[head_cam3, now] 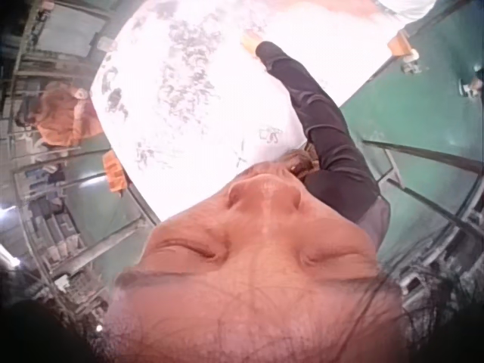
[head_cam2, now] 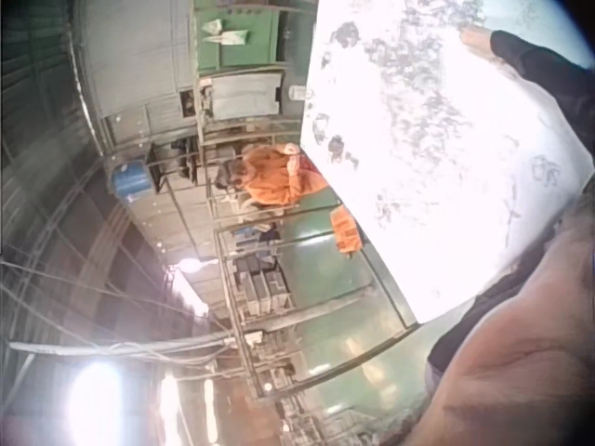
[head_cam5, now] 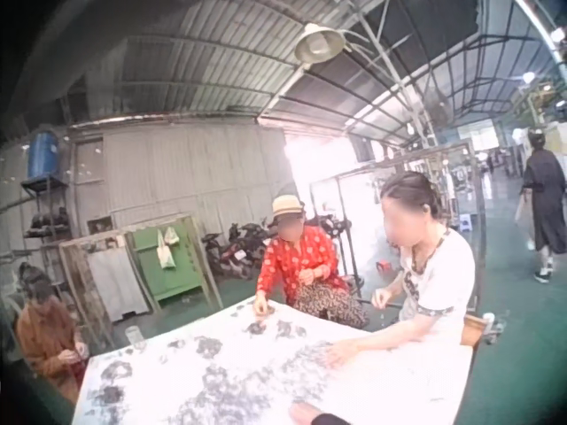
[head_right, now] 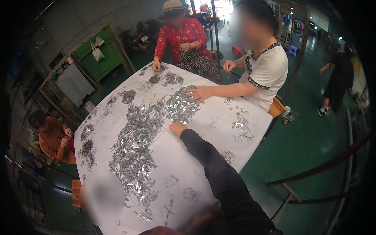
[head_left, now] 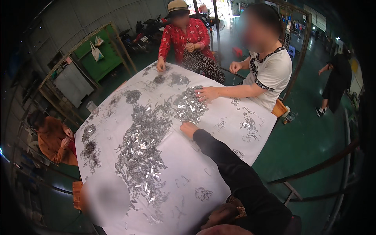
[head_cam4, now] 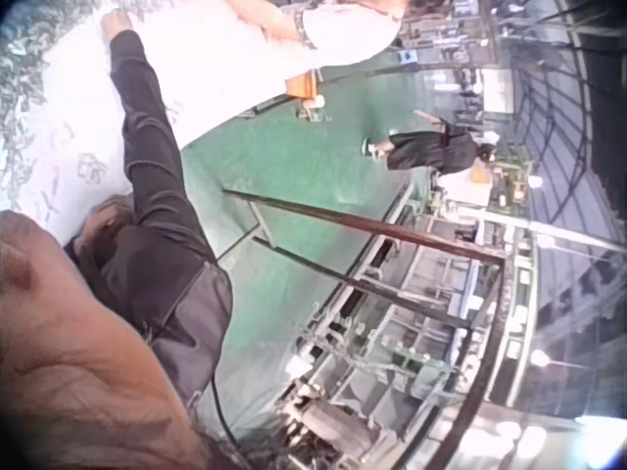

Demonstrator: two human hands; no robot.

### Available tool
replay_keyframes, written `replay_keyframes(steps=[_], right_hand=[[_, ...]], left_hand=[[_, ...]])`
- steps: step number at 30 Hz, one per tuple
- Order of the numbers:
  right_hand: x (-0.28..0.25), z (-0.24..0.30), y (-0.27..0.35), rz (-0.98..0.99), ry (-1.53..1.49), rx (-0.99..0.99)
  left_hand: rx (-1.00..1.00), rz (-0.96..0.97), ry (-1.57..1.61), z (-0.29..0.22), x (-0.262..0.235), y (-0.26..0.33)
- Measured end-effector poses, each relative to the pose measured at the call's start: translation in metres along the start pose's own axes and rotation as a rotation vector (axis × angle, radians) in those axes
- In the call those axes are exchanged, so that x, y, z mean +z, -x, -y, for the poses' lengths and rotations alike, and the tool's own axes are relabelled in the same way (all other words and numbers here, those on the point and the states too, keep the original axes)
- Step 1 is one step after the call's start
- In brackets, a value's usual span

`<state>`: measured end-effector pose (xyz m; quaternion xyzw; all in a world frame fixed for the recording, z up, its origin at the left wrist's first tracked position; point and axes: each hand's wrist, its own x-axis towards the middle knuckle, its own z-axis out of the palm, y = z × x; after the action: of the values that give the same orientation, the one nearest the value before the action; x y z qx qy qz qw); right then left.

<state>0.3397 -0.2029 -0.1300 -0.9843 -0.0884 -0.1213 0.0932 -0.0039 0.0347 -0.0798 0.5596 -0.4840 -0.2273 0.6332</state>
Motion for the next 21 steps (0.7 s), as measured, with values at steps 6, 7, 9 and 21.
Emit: replay_keyframes(steps=[6, 7, 9, 21], right_hand=[[-0.034, 0.025, 0.023, -0.243, -0.058, 0.011], [-0.043, 0.031, 0.036, -0.39, -0.31, 0.046], [-0.069, 0.044, 0.067, -0.232, -0.914, 0.35], [-0.15, 0.123, 0.276, -0.341, -1.537, 0.604]], left_hand=[[0.106, -0.028, -0.065, -0.012, -0.012, -0.009], [0.073, 0.003, -0.007, -0.014, -0.013, -0.008], [0.044, -0.004, -0.02, -0.02, -0.011, -0.008], [-0.048, -0.166, 0.023, -0.032, 0.0, -0.01]])
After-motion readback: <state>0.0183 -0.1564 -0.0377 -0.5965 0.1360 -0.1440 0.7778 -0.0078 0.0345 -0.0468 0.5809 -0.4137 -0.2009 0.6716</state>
